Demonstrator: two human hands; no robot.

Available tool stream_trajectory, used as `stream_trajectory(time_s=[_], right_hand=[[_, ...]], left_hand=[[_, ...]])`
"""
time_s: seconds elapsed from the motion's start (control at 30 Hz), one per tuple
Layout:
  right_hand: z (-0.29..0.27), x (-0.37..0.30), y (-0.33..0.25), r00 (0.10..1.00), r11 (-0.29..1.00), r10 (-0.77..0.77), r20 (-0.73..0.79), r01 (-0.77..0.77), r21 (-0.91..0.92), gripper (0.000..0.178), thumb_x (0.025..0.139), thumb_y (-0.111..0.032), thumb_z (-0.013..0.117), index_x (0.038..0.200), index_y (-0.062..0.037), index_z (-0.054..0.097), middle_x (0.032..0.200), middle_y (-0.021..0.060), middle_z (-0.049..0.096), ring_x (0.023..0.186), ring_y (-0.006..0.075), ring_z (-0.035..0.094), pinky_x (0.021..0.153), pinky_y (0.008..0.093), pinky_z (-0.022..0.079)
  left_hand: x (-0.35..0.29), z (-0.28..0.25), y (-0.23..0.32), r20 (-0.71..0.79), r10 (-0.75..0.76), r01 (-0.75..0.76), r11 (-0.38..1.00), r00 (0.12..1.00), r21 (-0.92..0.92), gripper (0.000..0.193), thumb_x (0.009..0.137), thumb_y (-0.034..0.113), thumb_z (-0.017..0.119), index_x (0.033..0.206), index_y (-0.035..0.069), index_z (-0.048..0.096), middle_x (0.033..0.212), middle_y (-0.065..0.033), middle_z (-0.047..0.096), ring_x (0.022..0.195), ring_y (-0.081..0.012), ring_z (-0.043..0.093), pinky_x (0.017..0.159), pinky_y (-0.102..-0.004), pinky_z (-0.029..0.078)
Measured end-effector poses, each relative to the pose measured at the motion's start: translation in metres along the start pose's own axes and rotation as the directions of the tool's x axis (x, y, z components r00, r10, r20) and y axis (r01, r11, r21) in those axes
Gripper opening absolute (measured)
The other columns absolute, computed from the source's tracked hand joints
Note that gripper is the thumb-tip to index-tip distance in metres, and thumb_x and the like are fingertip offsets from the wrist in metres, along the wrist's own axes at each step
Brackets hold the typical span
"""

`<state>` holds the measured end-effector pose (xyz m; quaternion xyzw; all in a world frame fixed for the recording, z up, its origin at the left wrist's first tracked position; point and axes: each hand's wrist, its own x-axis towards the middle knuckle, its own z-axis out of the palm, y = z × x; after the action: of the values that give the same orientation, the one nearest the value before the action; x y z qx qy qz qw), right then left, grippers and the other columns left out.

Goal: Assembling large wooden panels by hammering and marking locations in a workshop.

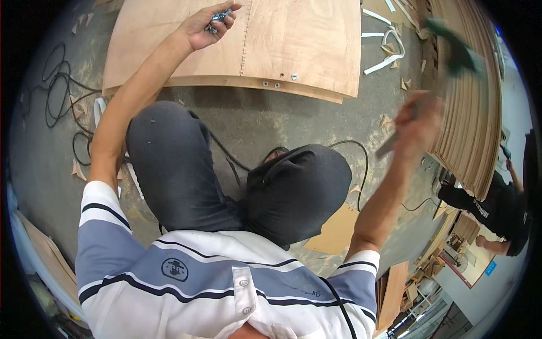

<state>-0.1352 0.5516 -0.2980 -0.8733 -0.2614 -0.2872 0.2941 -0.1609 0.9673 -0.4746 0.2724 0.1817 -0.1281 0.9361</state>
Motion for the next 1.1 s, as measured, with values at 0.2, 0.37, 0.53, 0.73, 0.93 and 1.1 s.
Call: stream_trajectory(time_s=[0.2,0.37,0.53,0.73,0.93,1.1], right_hand=[[0.055,-0.102,0.060,0.990,0.989,-0.117,-0.073,0.110,-0.099,0.050,0.094,-0.043,0.044,0.063,-0.0039,0.046,0.052,0.0134,0.047,0.052,0.0193,0.048,0.048,0.0369,0.037],[0.084,-0.101,0.030,0.504,0.699,0.635,0.585,-0.698,-0.156,0.050,0.098,-0.037,0.041,0.066,0.0012,0.046,0.053,0.0106,0.045,0.054,0.0178,0.043,0.050,0.0390,0.036],[-0.005,0.010,-0.043,0.795,0.641,0.531,0.293,-0.603,0.476,0.052,0.096,-0.054,0.037,0.077,-0.0094,0.055,0.057,0.0006,0.049,0.047,0.0081,0.047,0.039,0.0221,0.033],[0.094,-0.159,0.038,0.896,0.992,0.122,0.426,-0.121,-0.030,0.048,0.097,-0.036,0.043,0.070,0.0019,0.056,0.065,0.0141,0.058,0.059,0.0323,0.055,0.062,0.0404,0.045],[0.101,-0.162,0.005,0.474,0.574,0.579,0.664,-0.815,0.082,0.055,0.096,-0.052,0.040,0.062,-0.0093,0.046,0.050,-0.0021,0.037,0.043,0.0082,0.032,0.039,0.0262,0.024],[0.091,-0.191,0.012,0.229,0.292,0.744,0.628,-0.956,0.003,0.056,0.096,-0.051,0.044,0.063,-0.0061,0.048,0.054,-0.0002,0.042,0.049,0.0088,0.036,0.044,0.0283,0.028]], left_hand=[[0.004,0.018,-0.013,-0.052,-0.050,0.053,0.997,0.997,0.063,0.035,0.090,0.012,0.059,0.120,-0.003,0.051,0.087,-0.0046,0.055,0.071,-0.0067,0.056,0.045,-0.0124,0.047],[-0.008,0.002,-0.033,-0.069,-0.060,0.070,0.985,0.996,0.158,0.036,0.088,0.013,0.062,0.120,-0.001,0.055,0.082,-0.0024,0.056,0.071,-0.0055,0.056,0.045,-0.0109,0.046],[-0.015,0.022,-0.043,-0.076,-0.018,0.043,0.944,0.997,0.328,0.031,0.087,0.017,0.066,0.114,0.003,0.062,0.081,0.0002,0.056,0.071,-0.0030,0.055,0.047,-0.0095,0.047],[-0.004,0.019,-0.049,-0.113,-0.035,0.065,0.961,0.993,0.268,0.030,0.087,0.016,0.065,0.115,0.003,0.061,0.081,0.0000,0.057,0.070,-0.0032,0.056,0.049,-0.0091,0.048],[-0.012,0.008,-0.056,-0.088,-0.054,0.081,0.940,0.995,0.332,0.030,0.090,0.019,0.055,0.108,-0.004,0.063,0.078,-0.0047,0.058,0.064,-0.0082,0.057,0.047,-0.0165,0.047],[-0.017,0.014,-0.068,-0.077,-0.143,0.162,0.869,0.987,0.468,0.033,0.087,0.018,0.060,0.112,-0.004,0.062,0.088,-0.0040,0.059,0.076,-0.0073,0.056,0.057,-0.0153,0.048]])
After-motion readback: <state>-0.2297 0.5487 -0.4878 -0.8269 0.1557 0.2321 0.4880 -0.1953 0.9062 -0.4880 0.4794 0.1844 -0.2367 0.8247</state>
